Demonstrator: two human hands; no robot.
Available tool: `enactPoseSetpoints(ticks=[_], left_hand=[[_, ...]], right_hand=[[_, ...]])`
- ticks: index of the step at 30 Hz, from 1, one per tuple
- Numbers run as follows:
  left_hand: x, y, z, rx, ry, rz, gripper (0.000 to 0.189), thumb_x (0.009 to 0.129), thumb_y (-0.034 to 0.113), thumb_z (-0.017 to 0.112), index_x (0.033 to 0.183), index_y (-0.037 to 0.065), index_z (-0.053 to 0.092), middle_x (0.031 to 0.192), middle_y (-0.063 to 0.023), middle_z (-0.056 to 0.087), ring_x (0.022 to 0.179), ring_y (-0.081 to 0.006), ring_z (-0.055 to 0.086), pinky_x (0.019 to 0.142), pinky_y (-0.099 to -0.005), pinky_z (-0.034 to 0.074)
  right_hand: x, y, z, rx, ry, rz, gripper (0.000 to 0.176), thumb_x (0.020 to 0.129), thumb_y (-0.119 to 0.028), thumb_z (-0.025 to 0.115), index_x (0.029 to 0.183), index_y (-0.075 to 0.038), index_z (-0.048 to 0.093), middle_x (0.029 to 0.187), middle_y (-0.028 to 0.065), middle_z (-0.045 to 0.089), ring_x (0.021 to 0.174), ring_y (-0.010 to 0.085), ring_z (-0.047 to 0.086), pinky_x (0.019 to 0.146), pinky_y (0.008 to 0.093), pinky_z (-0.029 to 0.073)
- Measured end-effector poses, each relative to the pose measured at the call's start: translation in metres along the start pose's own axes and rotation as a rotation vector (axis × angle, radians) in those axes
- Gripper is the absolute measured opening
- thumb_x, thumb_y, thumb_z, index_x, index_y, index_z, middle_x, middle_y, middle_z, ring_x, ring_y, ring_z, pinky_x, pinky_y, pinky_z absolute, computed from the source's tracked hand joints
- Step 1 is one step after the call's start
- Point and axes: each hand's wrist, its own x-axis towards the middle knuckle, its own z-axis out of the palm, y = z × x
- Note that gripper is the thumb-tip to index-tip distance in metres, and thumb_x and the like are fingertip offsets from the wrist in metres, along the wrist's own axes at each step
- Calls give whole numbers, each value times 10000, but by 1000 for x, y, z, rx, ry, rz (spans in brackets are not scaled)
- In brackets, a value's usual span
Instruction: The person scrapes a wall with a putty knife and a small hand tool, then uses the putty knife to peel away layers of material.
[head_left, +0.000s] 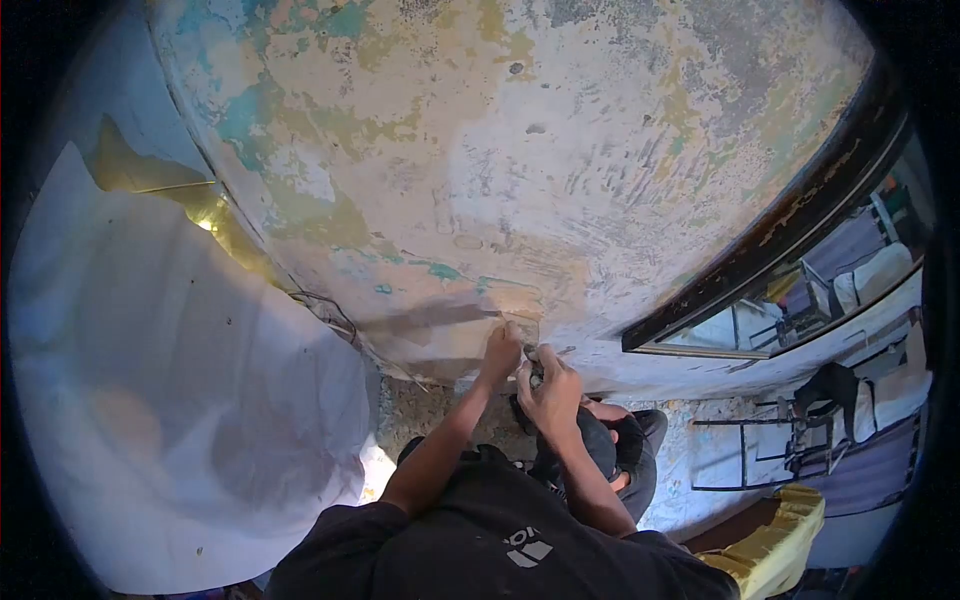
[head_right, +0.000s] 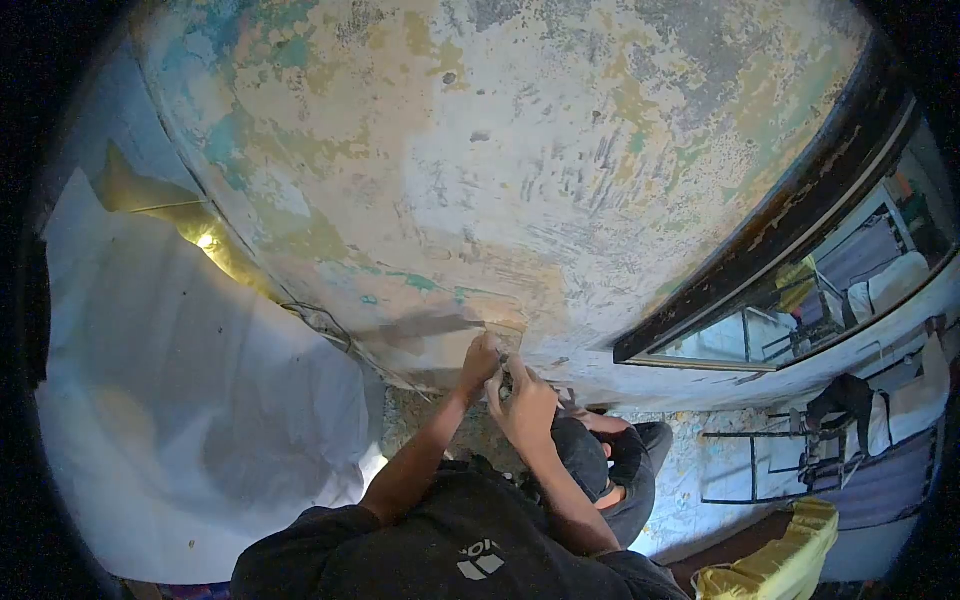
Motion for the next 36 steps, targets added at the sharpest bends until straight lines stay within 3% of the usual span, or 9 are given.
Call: enactPoseSetpoints(ticks=[5,7,13,22,25,29,31,35,36], left_hand=[[-1,-6,0,44,-3,87,177,804,55,484,962,-22,502,901,-256,565,899,-428,554,767,-494,449],[1,-12,0,235,55,333,185,777,38,510,950,-26,502,919,-251,567,894,-422,557,756,-492,452],[0,2,0,-135,9,-66,205,813,72,456,992,-11,514,968,-288,550,943,-449,533,808,-504,429],[-4,-12,2,31,34,161,330,765,78,522,1072,-40,546,953,-248,549,928,-407,539,807,-476,445],[0,-7,0,-51,-32,-13,349,738,86,554,1056,-56,540,944,-236,555,912,-386,551,793,-463,461],[2,-14,3,-32,8,93,274,736,91,559,971,-44,523,928,-241,555,873,-394,558,778,-467,467],[7,-21,6,-179,-6,-40,233,750,83,548,949,-35,518,931,-246,554,884,-410,554,779,-481,461],[1,-8,1,-96,7,-26,233,771,70,525,981,-29,535,955,-259,556,940,-426,539,803,-486,446],[-1,-6,-3,22,-7,96,222,796,83,498,989,-19,540,969,-266,556,963,-432,531,816,-488,438]], right_hand=[[0,-2,-1,-3,-2,21,114,766,-73,613,786,-5,523,657,220,583,619,407,592,559,429,458],[0,-1,-1,-5,-3,19,114,767,-71,611,786,-5,520,658,219,583,620,405,594,558,427,459],[0,1,1,4,3,8,108,770,-71,602,793,-6,519,658,214,585,616,396,600,552,424,459],[1,0,1,-2,1,15,106,768,-71,606,787,-8,524,655,210,585,609,394,599,550,425,460],[1,-2,1,-1,0,17,104,768,-72,606,788,-7,527,657,212,585,611,394,600,556,425,461],[0,2,4,-10,9,20,99,767,-67,604,794,-5,532,661,215,586,624,397,603,564,424,465],[1,1,3,-5,15,7,100,768,-69,604,795,-5,533,661,214,585,624,397,603,563,424,465],[1,0,4,-15,2,16,106,768,-73,606,797,-3,532,667,220,586,628,402,600,565,426,465],[1,0,3,-15,2,16,106,768,-73,606,797,-3,532,667,220,586,628,402,600,565,426,465]])
